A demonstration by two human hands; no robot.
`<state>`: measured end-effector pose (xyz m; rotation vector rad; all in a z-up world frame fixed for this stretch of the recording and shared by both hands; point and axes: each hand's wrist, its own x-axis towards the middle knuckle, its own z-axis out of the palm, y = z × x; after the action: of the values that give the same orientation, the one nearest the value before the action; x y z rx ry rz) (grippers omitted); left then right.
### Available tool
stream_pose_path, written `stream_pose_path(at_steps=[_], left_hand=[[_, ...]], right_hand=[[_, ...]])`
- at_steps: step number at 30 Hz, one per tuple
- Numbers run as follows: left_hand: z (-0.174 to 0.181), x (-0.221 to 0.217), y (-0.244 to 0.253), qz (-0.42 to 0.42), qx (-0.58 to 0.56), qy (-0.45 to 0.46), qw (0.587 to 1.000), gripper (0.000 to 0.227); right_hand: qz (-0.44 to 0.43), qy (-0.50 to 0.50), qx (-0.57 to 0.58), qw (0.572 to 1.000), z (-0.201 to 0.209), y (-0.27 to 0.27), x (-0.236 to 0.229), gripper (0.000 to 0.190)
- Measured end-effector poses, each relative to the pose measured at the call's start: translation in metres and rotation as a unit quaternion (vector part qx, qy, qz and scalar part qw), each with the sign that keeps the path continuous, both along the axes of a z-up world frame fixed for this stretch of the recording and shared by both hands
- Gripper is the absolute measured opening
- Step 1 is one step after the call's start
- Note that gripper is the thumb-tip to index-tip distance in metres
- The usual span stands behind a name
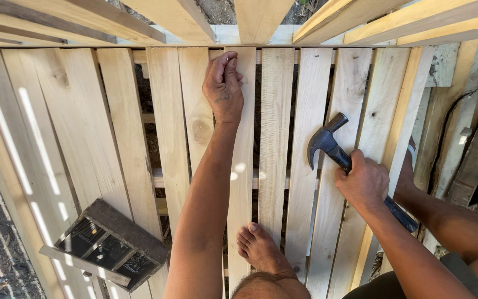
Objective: The person aligns wooden slats on a frame and nails them into place using a hammer and nails from a wooden box.
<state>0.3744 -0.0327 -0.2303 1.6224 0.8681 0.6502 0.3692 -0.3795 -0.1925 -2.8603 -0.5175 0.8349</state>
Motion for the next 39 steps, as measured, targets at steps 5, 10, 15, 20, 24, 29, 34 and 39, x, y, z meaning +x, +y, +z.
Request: stream_pose_path(at_steps=[5, 10, 15, 20, 24, 29, 34, 39], left_hand=[[-0.007, -0.001, -0.006, -0.015, 0.106, -0.005, 0.994, 0.012], [-0.009, 0.004, -0.005, -0.003, 0.122, 0.039, 0.992, 0.013], [-0.009, 0.003, -0.007, -0.003, 0.131, 0.028, 0.991, 0.014], [-0.006, 0.005, -0.006, 0.004, 0.174, 0.023, 0.984, 0.016], [-0.004, 0.004, -0.008, 0.010, 0.157, 0.034, 0.987, 0.015], [0.002, 0.006, -0.009, 0.008, 0.182, 0.063, 0.981, 0.014], [0.003, 0.004, -0.009, 0.002, 0.212, 0.094, 0.973, 0.017], [0.005, 0.007, -0.009, 0.009, 0.230, 0.099, 0.968, 0.019]], right_hand=[[-0.015, 0.022, 0.013, 1.000, 0.009, -0.002, 0.000, 0.021], [-0.146, 0.171, 0.070, 0.972, 0.026, 0.002, 0.015, 0.025], [-0.245, 0.302, 0.268, 0.882, 0.050, 0.015, 0.006, 0.013], [-0.254, 0.321, 0.417, 0.812, 0.065, 0.042, -0.003, 0.018], [-0.190, 0.288, 0.451, 0.823, 0.068, 0.056, 0.000, 0.028], [-0.108, 0.213, 0.472, 0.849, 0.086, 0.081, 0.011, 0.032], [-0.015, 0.132, 0.439, 0.889, 0.103, 0.134, 0.035, 0.032], [0.045, 0.035, 0.417, 0.907, 0.088, 0.164, 0.043, 0.031]])
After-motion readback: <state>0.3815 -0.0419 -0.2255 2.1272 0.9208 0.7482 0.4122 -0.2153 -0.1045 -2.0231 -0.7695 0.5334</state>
